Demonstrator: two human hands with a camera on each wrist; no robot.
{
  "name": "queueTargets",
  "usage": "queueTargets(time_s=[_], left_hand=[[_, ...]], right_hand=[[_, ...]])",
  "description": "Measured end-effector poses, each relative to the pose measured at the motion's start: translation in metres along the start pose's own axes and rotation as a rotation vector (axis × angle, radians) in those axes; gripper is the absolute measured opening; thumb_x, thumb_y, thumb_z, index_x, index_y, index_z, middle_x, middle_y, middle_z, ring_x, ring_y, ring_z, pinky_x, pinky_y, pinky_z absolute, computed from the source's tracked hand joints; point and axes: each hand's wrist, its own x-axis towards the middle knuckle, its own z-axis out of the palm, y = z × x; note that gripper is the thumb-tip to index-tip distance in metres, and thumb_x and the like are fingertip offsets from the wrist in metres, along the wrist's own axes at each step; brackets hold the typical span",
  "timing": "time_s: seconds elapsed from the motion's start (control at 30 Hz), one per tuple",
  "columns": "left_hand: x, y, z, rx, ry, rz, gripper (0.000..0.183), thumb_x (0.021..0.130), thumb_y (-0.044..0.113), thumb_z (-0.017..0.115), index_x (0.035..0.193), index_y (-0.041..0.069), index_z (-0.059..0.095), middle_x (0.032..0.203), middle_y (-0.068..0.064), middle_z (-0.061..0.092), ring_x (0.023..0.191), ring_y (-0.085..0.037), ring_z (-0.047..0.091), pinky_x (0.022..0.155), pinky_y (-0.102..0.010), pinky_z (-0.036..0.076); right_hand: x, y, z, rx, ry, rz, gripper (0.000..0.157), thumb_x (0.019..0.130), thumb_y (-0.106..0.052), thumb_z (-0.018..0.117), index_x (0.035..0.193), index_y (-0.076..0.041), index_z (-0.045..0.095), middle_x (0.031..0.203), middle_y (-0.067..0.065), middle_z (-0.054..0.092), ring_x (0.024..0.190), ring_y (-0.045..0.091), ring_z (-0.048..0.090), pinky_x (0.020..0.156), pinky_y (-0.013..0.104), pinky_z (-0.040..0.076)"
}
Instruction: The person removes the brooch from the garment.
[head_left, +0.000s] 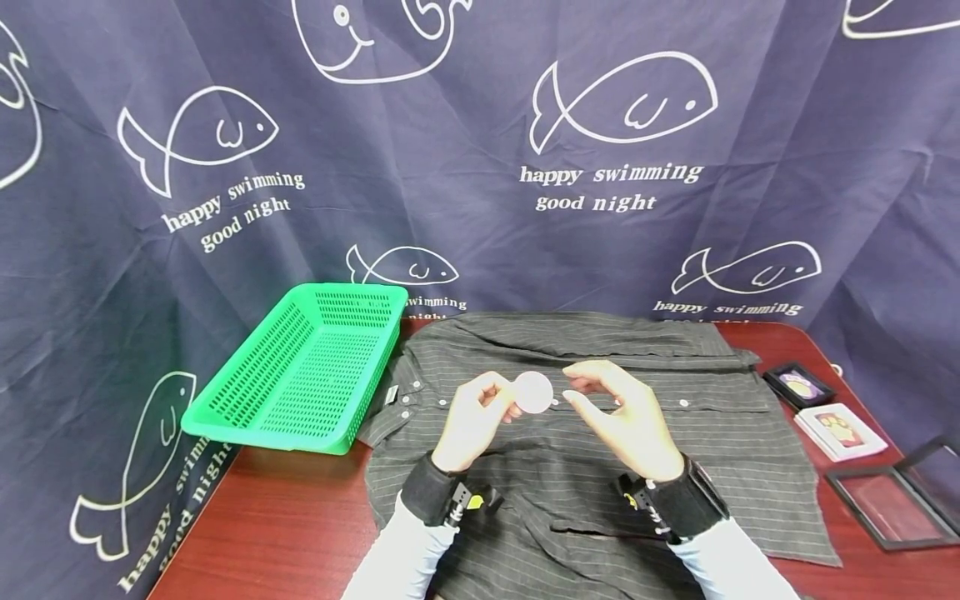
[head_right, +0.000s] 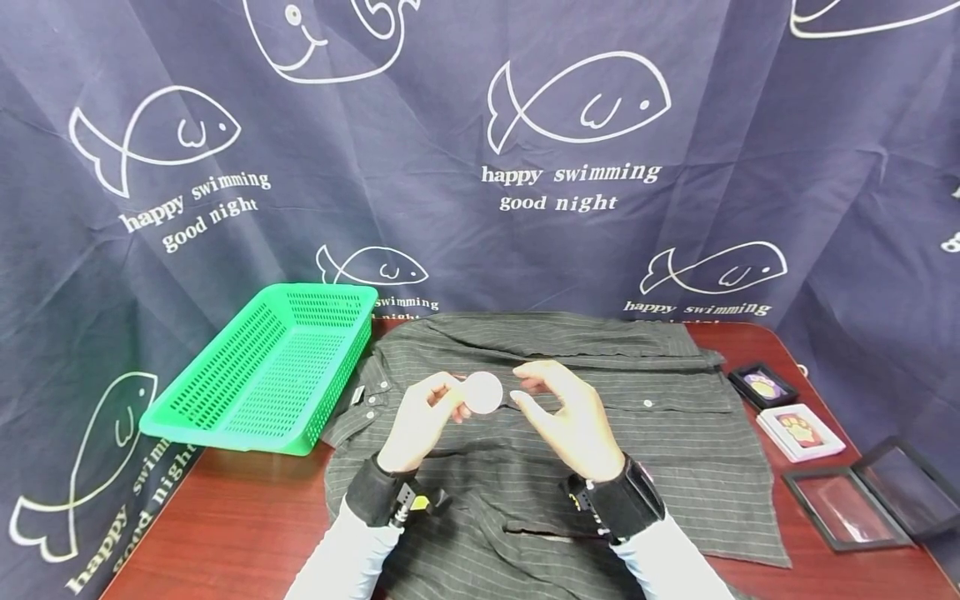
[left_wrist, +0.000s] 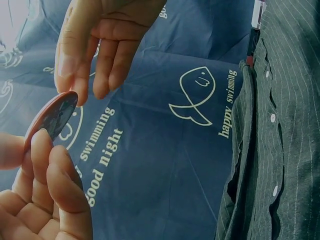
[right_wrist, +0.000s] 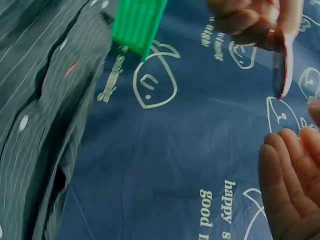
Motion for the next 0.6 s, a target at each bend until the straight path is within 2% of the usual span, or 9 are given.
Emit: queueTargets(time_s=[0.13, 0.23, 0.33, 0.43, 0.6], left_hand=[[-0.001, 0.001, 0.000, 0.003, 0.014, -0.004, 0.018, 0.094, 0.004, 0.060, 0.084, -0.011, 0.062, 0.074, -0.032, 0.063, 0.060, -0.001, 0.060, 0.060, -0.018, 0.051], [-0.001, 0.001, 0.000, 0.011, 0.019, 0.004, 0.019, 0.094, 0.004, 0.059, 0.083, -0.011, 0.061, 0.072, -0.031, 0.063, 0.059, 0.000, 0.058, 0.059, -0.019, 0.051], [-0.001, 0.002, 0.000, 0.013, 0.021, 0.008, 0.019, 0.094, 0.004, 0.059, 0.083, -0.011, 0.061, 0.072, -0.031, 0.062, 0.059, 0.000, 0.058, 0.058, -0.019, 0.051], [-0.001, 0.002, 0.001, 0.018, 0.022, 0.001, 0.020, 0.094, 0.005, 0.059, 0.083, -0.011, 0.061, 0.072, -0.031, 0.063, 0.058, -0.001, 0.058, 0.058, -0.019, 0.052], [-0.001, 0.002, 0.002, 0.019, 0.019, -0.017, 0.019, 0.094, 0.005, 0.060, 0.084, -0.011, 0.061, 0.072, -0.031, 0.063, 0.060, -0.003, 0.059, 0.058, -0.019, 0.052]], right_hand=[[-0.002, 0.005, 0.003, -0.106, -0.001, -0.140, 0.036, 0.074, -0.003, 0.081, 0.108, -0.006, 0.070, 0.103, 0.006, 0.071, 0.090, 0.017, 0.065, 0.090, 0.012, 0.045], [-0.003, 0.008, 0.007, -0.152, 0.004, -0.225, 0.029, 0.083, -0.016, 0.077, 0.108, -0.005, 0.070, 0.105, 0.008, 0.071, 0.095, 0.021, 0.066, 0.097, 0.011, 0.041], [-0.003, 0.009, 0.010, -0.191, 0.001, -0.274, 0.031, 0.093, -0.031, 0.066, 0.109, -0.005, 0.070, 0.108, 0.009, 0.071, 0.101, 0.024, 0.066, 0.103, 0.013, 0.038], [-0.004, 0.009, 0.013, -0.235, -0.014, -0.300, 0.038, 0.099, -0.039, 0.054, 0.111, -0.006, 0.070, 0.112, 0.008, 0.070, 0.103, 0.024, 0.065, 0.103, 0.016, 0.039], [-0.006, 0.009, 0.018, -0.296, -0.002, -0.380, 0.036, 0.102, -0.034, 0.048, 0.109, -0.007, 0.071, 0.112, 0.008, 0.071, 0.100, 0.024, 0.067, 0.092, 0.027, 0.047]])
